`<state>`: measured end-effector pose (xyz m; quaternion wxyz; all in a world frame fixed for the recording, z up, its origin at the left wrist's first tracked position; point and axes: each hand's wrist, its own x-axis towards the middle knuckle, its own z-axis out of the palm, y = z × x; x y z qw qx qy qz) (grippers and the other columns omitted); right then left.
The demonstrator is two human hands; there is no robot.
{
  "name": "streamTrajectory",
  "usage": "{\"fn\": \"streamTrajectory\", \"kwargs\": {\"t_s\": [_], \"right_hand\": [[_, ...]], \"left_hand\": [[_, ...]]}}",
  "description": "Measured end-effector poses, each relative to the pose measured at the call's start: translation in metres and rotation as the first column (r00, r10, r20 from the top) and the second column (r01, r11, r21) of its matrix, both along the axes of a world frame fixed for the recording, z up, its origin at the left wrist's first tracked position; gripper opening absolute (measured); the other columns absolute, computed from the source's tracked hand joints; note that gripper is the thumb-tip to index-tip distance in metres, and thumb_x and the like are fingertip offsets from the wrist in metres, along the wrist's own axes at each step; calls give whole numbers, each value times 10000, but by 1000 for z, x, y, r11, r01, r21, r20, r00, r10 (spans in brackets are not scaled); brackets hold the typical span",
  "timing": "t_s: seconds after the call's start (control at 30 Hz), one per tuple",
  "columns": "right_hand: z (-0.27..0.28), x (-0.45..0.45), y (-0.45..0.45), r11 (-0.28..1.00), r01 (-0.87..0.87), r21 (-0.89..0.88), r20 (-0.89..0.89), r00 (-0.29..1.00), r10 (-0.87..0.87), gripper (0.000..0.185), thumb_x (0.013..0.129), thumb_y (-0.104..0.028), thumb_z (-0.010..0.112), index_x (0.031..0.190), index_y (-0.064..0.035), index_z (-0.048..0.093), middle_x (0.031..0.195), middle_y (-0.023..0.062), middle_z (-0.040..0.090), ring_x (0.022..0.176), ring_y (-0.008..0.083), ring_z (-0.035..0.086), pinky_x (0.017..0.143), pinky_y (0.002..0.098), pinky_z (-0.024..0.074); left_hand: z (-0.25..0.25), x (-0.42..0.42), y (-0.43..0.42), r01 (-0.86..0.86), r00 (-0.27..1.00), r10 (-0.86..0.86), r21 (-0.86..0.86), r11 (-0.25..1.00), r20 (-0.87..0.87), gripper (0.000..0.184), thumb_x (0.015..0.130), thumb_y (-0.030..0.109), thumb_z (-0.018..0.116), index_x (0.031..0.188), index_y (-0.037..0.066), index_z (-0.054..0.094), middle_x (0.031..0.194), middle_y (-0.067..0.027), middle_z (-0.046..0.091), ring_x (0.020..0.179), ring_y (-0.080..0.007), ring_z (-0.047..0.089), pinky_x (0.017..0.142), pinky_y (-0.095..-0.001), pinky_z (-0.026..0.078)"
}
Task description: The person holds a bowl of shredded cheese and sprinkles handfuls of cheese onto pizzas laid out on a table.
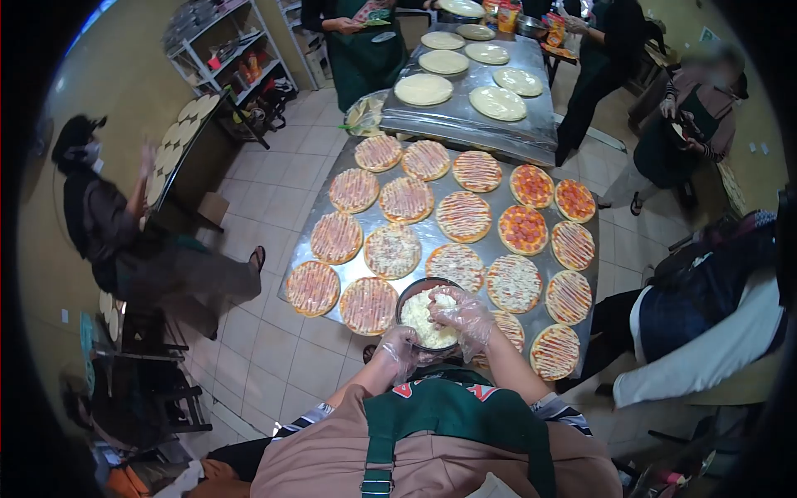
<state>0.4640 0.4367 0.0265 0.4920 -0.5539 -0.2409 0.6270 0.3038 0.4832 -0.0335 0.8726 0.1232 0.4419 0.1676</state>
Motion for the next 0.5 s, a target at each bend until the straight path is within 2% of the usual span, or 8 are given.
{"fn": "streamTrajectory", "kwargs": {"t_s": [0.13,0.2,0.23,0.27,0.3,0.37,0.47,0.5], "right_hand": [[-4,-35,34,999,-41,-35,-62,997,39,309,764,-95,609,1037,-3,498,888,57,565,781,137,571,649,246,479],[2,-62,50,992,111,-58,-286,950,-123,304,773,-106,598,1035,10,496,905,86,568,844,163,558,680,281,481],[-23,-73,62,976,92,197,-223,974,-47,312,778,-120,589,1046,7,491,924,104,564,867,186,547,696,314,483],[-45,-83,68,978,83,193,-224,974,-39,312,778,-120,589,1046,7,491,924,104,564,867,186,547,696,314,483],[-27,-99,80,991,113,70,-318,944,-85,298,780,-127,586,1030,7,497,930,102,558,853,195,549,699,319,483],[-21,-120,104,993,76,-91,-410,906,-107,291,781,-151,589,1021,-10,505,935,108,562,848,197,552,711,330,481],[-49,-143,139,979,178,-97,-564,801,-201,183,812,-121,529,941,9,520,896,118,543,802,220,557,683,303,498],[-54,-146,151,975,186,-119,-611,760,-220,182,825,-110,503,964,7,508,880,127,540,822,229,558,687,292,509]], "left_hand": [[-13,-40,32,3,999,1,-94,996,45,615,525,11,441,1135,-23,370,1037,-200,485,962,-383,496,793,-561,430],[-11,-65,49,-25,997,33,-124,992,66,644,522,6,442,1159,-6,351,1064,-202,470,978,-388,490,795,-571,425],[1,-76,58,-72,996,78,-112,991,53,684,537,-27,429,1200,40,276,1063,-193,450,926,-387,504,725,-557,452],[7,-89,67,-117,992,122,-102,988,41,737,552,-61,416,1241,87,201,1061,-185,431,874,-385,519,654,-544,478],[2,-106,77,-126,991,131,-107,986,42,737,552,-61,416,1241,87,201,1061,-185,431,874,-385,519,654,-544,478],[-13,-143,97,-95,995,95,-16,995,7,858,556,-77,405,1293,222,84,1155,-178,368,935,-392,498,659,-577,462],[-14,-193,120,-196,981,196,-79,977,-5,734,509,-23,424,1218,93,275,1144,-179,422,1021,-414,458,758,-582,446],[11,-199,124,-262,946,263,27,965,-189,724,504,-20,429,1210,68,292,1158,-178,426,1027,-400,462,775,-590,430]]}}
